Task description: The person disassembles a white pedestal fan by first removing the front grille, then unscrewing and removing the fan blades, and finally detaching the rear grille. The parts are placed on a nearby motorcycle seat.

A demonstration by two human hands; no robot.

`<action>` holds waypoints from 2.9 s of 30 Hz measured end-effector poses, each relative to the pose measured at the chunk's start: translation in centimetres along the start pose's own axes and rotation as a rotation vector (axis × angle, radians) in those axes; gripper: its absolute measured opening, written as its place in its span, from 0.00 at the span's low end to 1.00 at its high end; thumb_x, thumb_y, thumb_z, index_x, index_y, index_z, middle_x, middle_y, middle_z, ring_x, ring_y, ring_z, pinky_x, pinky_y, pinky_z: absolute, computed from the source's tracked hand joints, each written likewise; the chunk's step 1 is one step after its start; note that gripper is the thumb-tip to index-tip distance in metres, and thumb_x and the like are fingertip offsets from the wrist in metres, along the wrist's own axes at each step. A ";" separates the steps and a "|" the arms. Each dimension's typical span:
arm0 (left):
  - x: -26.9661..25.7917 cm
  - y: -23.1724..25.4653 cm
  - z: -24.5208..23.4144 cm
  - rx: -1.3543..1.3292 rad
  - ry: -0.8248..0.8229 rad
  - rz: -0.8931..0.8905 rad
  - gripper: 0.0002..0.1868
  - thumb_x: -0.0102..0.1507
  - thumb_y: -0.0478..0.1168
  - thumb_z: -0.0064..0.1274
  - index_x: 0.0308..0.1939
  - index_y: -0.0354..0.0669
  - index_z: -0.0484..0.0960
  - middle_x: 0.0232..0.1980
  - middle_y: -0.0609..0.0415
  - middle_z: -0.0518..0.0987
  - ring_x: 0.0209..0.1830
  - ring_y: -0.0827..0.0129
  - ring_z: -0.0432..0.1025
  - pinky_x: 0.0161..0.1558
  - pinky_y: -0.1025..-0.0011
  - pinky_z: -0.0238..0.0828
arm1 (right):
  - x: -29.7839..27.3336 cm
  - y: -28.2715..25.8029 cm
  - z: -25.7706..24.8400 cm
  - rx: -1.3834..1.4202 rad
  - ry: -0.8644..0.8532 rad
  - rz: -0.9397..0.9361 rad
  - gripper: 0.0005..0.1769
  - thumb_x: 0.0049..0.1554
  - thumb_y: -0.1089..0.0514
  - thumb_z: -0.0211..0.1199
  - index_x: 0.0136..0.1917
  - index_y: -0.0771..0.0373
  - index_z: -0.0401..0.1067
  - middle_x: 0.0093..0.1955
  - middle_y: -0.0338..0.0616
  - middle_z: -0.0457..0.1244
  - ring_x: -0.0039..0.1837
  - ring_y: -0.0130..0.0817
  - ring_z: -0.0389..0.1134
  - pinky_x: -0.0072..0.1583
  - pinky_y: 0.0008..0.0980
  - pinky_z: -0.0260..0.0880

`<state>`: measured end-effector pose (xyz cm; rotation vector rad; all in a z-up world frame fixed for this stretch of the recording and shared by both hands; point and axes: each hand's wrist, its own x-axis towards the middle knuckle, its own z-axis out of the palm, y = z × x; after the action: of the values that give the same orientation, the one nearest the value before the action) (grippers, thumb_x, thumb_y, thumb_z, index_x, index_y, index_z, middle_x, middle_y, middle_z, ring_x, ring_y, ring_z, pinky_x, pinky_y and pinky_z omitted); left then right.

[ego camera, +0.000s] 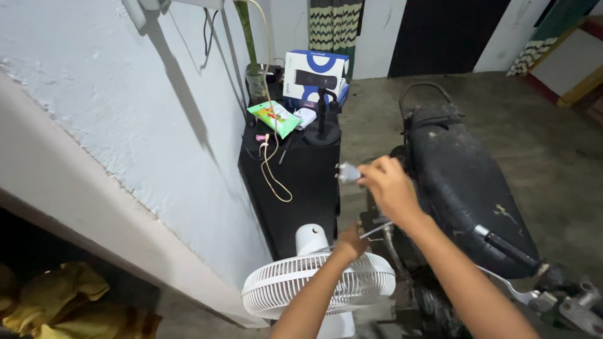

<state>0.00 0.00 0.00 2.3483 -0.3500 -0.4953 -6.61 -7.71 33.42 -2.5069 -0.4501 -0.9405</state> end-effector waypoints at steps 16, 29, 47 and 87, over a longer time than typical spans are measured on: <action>-4.4 -11.3 -11.9 -1.208 0.247 -0.256 0.24 0.64 0.39 0.54 0.65 0.42 0.74 0.55 0.52 0.82 0.44 0.72 0.76 0.41 0.75 0.70 | -6.9 5.5 18.2 0.018 -0.424 0.282 0.09 0.59 0.59 0.60 0.50 0.67 0.71 0.52 0.55 0.64 0.53 0.58 0.69 0.53 0.49 0.70; -3.9 -19.7 -16.2 -0.988 0.316 -0.214 0.20 0.65 0.39 0.53 0.59 0.35 0.79 0.53 0.48 0.84 0.50 0.68 0.79 0.52 0.72 0.77 | -8.5 10.5 35.2 0.171 -0.630 0.693 0.16 0.54 0.53 0.64 0.56 0.57 0.76 0.52 0.54 0.71 0.57 0.51 0.73 0.59 0.44 0.71; -5.0 -21.6 -15.4 -0.714 0.290 -0.166 0.16 0.62 0.34 0.51 0.54 0.41 0.81 0.47 0.49 0.86 0.47 0.68 0.80 0.50 0.71 0.76 | -8.3 4.2 39.4 0.843 -1.355 0.216 0.17 0.59 0.60 0.59 0.61 0.66 0.73 0.56 0.48 0.70 0.58 0.33 0.68 0.63 0.37 0.67; -0.9 -15.2 -9.2 0.106 -0.191 0.067 0.25 0.61 0.42 0.51 0.62 0.47 0.80 0.64 0.43 0.77 0.65 0.51 0.71 0.66 0.64 0.64 | -16.9 11.6 26.1 0.479 -0.717 0.730 0.17 0.55 0.55 0.66 0.59 0.57 0.76 0.56 0.49 0.73 0.60 0.39 0.75 0.64 0.38 0.74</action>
<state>4.93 16.61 -3.91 2.3872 -0.5540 -0.6861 0.46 -7.34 1.02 -2.1928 0.0658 0.3241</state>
